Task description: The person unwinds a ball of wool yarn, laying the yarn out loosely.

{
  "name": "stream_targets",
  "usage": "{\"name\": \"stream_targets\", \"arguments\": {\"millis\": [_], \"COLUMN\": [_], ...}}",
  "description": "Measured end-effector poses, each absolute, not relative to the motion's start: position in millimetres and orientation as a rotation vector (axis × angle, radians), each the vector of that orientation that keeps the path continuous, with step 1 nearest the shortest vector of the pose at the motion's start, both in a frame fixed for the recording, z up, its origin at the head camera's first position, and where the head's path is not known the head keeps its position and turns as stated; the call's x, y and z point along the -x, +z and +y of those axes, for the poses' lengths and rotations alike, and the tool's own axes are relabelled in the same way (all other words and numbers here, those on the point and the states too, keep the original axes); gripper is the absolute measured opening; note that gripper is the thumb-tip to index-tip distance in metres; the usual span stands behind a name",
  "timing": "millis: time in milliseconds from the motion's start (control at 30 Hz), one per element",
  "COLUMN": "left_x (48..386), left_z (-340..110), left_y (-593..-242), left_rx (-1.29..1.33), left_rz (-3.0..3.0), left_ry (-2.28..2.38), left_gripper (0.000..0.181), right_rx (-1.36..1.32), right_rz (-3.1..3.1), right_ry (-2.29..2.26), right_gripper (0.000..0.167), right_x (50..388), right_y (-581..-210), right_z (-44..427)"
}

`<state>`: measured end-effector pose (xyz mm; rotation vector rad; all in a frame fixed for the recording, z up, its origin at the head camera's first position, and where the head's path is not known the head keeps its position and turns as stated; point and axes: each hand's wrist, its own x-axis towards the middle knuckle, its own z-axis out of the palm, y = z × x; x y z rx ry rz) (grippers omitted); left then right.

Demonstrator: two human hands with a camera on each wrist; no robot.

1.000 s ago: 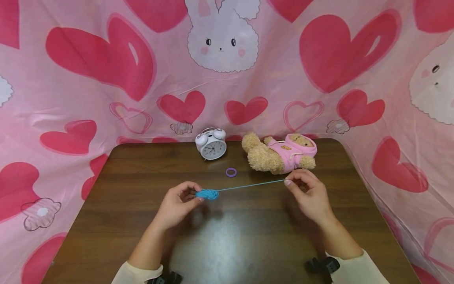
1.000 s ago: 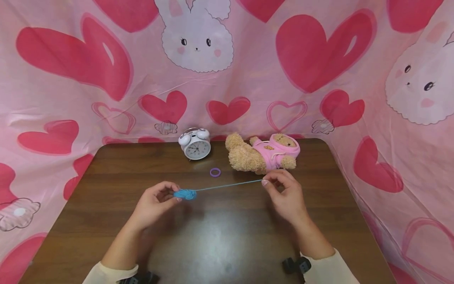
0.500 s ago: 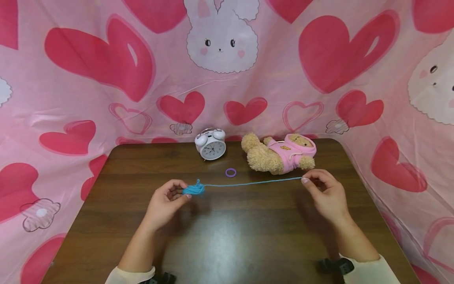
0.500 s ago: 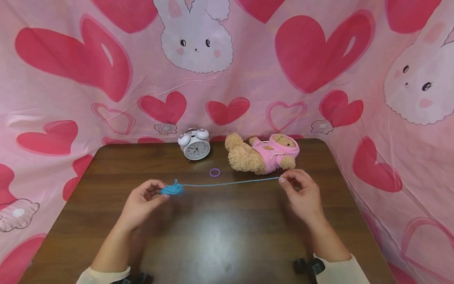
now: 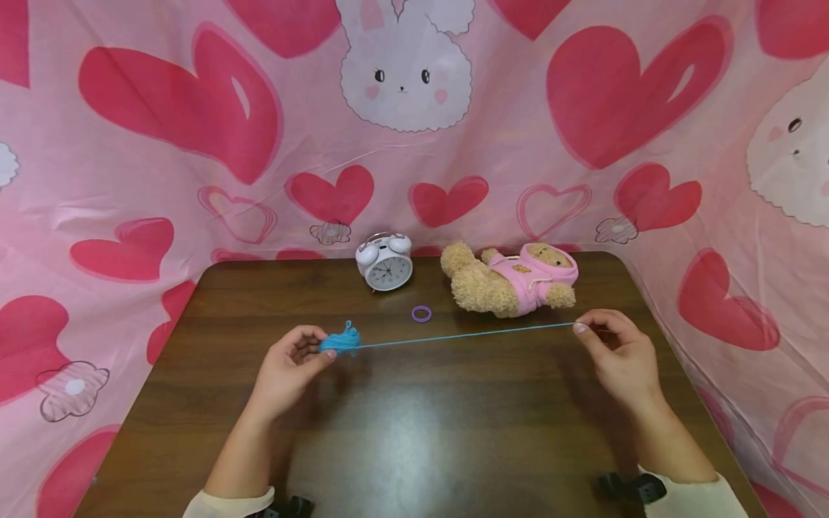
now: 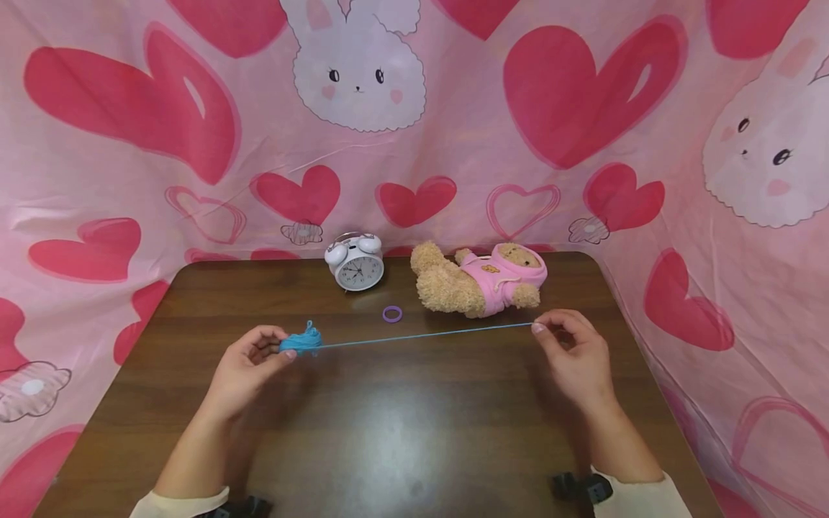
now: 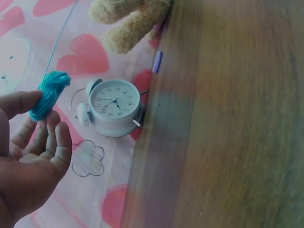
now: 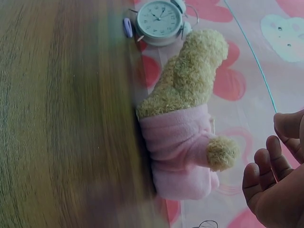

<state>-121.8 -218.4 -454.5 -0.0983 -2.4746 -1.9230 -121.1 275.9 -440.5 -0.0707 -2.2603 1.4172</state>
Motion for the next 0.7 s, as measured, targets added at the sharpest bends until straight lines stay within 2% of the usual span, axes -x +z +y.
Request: {"name": "stream_targets", "arguments": {"millis": [367, 700], "left_x": [126, 126], "left_z": [-214, -219], "left_y": [-454, -450], "left_rx": [-0.067, -0.158], "left_rz": [-2.136, -1.902], "left_ry": [-2.278, -2.491], "left_gripper": [0.051, 0.050], "right_rx": [0.071, 0.134], "right_rz": [-2.282, -2.307], "right_ry": [1.401, 1.361], "right_gripper": [0.010, 0.010], "right_x": [117, 114], "right_y": [-443, -449], "right_z": [276, 289]}}
